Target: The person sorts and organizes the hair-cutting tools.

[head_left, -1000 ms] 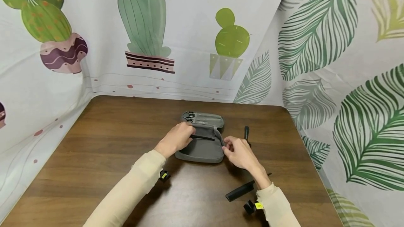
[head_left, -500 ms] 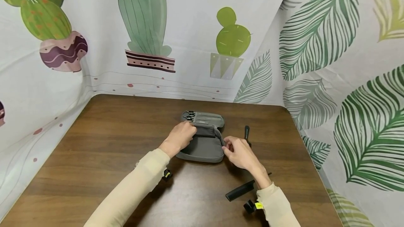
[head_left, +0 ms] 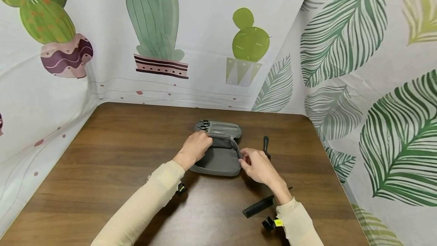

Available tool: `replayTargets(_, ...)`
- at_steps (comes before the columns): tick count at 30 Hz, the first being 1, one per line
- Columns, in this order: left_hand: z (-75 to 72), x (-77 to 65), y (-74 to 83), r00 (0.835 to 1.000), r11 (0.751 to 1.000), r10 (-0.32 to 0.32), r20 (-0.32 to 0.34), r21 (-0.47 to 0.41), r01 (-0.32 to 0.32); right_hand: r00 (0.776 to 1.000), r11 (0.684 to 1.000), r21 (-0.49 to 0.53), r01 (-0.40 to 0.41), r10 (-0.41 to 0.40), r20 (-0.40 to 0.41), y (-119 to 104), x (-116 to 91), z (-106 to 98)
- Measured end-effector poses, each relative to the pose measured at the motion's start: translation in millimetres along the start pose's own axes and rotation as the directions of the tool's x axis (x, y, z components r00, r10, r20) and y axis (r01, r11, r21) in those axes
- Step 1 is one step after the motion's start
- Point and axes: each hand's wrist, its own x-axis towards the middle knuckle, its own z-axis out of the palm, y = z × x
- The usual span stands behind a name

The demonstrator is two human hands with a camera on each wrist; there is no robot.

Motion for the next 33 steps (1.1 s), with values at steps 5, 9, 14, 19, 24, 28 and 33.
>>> replayTargets(5,-42.4,-1.5,16.2,0.999,1.0,-0.023,0.045,-0.003,0.023,1.0,1.0,-0.005,0.006,-0.006,-0.002,0,0,0)
replayTargets(9,-19.6,-1.4,2.9,0.997,0.999,-0.025,0.076,-0.022,0.027,1.0,1.0,-0.005,0.015,-0.015,-0.005,0,1,0)
replayTargets(14,-23.8,2.0,-5.8,0.979,0.988,-0.054,0.199,-0.133,0.082,1.0,1.0,-0.002,0.02,-0.02,-0.009,1,1,0)
replayTargets(19,-70.3,-6.5,0.2,0.983,0.956,-0.044,0.176,-0.279,0.092,1.0,1.0,0.001,0.014,-0.014,-0.01,1,1,1)
replayTargets(24,-83.3,-21.0,-10.3,0.99,0.895,-0.077,0.116,-0.429,0.12,1.0,1.0,0.011,0.009,-0.008,-0.007,1,0,1)
replayTargets(28,-91.5,-34.0,-17.3,0.991,0.859,-0.119,0.057,-0.494,0.132,1.0,1.0,0.009,0.007,-0.007,-0.009,2,0,1)
replayTargets(33,-95.6,-53.8,-19.5,0.985,0.832,-0.174,0.004,-0.534,0.15,1.0,1.0,0.007,0.007,-0.007,-0.004,1,1,1)
